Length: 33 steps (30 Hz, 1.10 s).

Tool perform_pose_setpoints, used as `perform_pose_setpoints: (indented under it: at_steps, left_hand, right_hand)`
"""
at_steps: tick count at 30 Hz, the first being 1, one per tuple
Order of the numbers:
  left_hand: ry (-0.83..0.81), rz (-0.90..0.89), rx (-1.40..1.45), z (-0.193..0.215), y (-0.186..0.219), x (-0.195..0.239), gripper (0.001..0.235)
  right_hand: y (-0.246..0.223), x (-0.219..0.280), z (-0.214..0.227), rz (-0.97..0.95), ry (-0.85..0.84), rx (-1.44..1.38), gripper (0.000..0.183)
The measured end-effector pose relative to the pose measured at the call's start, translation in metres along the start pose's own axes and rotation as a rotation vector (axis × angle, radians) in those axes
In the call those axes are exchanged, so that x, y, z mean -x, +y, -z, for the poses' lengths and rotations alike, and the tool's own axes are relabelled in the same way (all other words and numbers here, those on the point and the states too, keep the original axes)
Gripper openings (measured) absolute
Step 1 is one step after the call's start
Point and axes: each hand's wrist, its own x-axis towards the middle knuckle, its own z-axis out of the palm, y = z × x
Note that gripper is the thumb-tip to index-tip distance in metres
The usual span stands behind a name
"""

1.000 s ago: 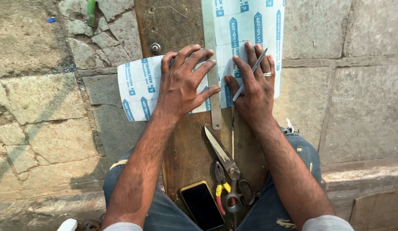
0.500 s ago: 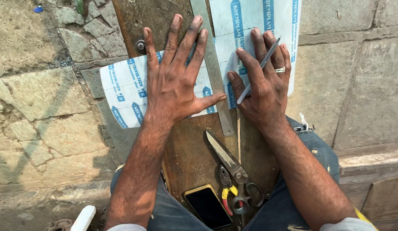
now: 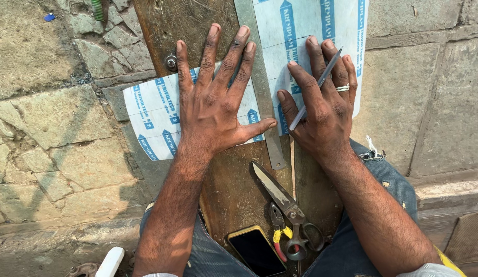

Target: The person marks a roll of insulation sheet with a pen, using a metal ruler to draw straight lines. The person repeatedly repositions the ruler and draws lines across the sheet.

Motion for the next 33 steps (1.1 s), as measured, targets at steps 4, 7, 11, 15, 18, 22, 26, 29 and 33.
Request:
perform_pose_setpoints:
  at_steps: [4, 7, 11, 15, 18, 22, 26, 29, 33]
  left_hand:
    - [0.004, 0.001, 0.005, 0.002, 0.001, 0.0, 0.128]
    - [-0.001, 0.008, 0.01, 0.002, 0.002, 0.001, 0.131]
    - [0.02, 0.002, 0.016, 0.002, 0.002, 0.001, 0.129]
    - [0.017, 0.004, 0.01, 0.001, 0.002, 0.001, 0.128]
    - [0.007, 0.005, 0.008, 0.002, 0.002, 0.001, 0.127]
    - [-0.007, 0.012, 0.01, 0.002, 0.002, 0.0, 0.127]
    - [-0.025, 0.021, 0.022, 0.003, 0.001, -0.001, 0.13]
    - [-0.026, 0.017, 0.007, 0.001, 0.002, -0.001, 0.129]
    - [-0.007, 0.016, 0.01, 0.003, 0.002, -0.001, 0.129]
  right_hand:
    - [0.001, 0.0, 0.001, -0.007, -0.013, -0.004, 0.042]
    - [0.002, 0.001, 0.001, -0.005, -0.018, -0.011, 0.042]
    - [0.002, 0.001, 0.001, -0.007, -0.028, -0.005, 0.042]
    - [0.002, 0.002, 0.002, -0.009, -0.034, -0.014, 0.042]
    - [0.002, 0.001, 0.001, -0.006, -0.025, -0.026, 0.042]
    - [0.002, -0.001, 0.002, 0.008, 0.004, -0.091, 0.039]
    - [0.005, -0.007, 0.012, 0.031, 0.1, -0.193, 0.04]
    - [0.009, -0.012, 0.022, 0.037, 0.304, -0.452, 0.039]
    - [0.006, -0.025, 0.026, 0.006, 0.318, -0.846, 0.048]
